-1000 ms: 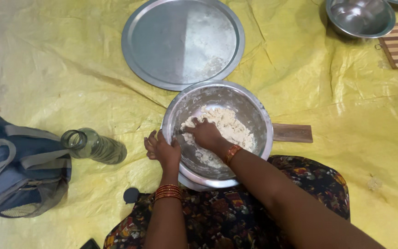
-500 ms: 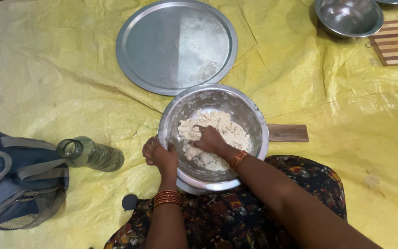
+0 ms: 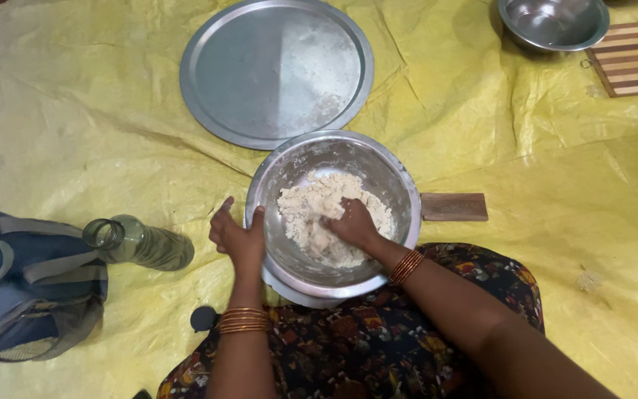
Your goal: The person kneads dough in a metal bowl by hand, periodically adding water from a plastic bottle to adjust consistency. The hands repeatedly press, fold, and turn the dough until it becomes more cohesive.
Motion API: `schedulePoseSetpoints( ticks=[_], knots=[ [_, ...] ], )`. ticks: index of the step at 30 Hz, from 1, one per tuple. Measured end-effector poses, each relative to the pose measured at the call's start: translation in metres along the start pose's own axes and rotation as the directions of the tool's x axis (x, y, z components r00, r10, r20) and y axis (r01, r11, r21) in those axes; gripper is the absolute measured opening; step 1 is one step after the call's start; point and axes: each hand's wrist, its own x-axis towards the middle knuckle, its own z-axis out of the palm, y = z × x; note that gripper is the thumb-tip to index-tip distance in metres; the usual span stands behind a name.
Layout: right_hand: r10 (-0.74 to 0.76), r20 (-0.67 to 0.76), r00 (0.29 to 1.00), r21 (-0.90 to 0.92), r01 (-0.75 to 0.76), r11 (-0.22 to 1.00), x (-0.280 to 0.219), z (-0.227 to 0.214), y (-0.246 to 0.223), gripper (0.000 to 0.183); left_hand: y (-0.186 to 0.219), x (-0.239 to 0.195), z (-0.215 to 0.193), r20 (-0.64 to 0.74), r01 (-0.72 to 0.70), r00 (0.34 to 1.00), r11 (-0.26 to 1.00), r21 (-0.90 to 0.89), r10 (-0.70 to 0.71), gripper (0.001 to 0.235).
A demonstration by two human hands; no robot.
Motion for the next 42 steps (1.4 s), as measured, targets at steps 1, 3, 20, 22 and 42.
schedulePoseSetpoints(
  ticks=[1,3,20,22,42],
  knots=[
    [0.048,-0.004,0.999,0.011,-0.048,0.999,0.002,-0.002,-0.002,0.051,-0.002,0.005,-0.005,0.028,-0.035,0.999,0.999,0.023,0.034,0.076],
    [0.036,0.022,0.999,0.028,-0.036,0.999,0.006,-0.007,-0.008,0.060,-0.012,0.015,-0.021,0.032,-0.125,0.991,0.990,-0.066,0.128,0.076],
    [-0.201,0.151,0.968,0.239,0.162,0.958,0.018,-0.071,-0.009,0.067,-0.139,0.062,-0.159,0.030,0.434,0.881,0.834,0.341,-0.472,0.111],
    [-0.211,0.092,0.973,0.111,0.200,0.973,0.018,-0.075,-0.009,0.063,-0.144,0.064,-0.146,-0.065,0.284,0.957,0.959,-0.002,-0.283,0.126],
    [0.069,0.045,0.997,0.350,-0.081,0.933,0.015,-0.067,-0.017,0.040,-0.154,0.088,-0.087,-0.448,-0.049,0.891,0.997,0.060,0.070,0.088]
  ],
)
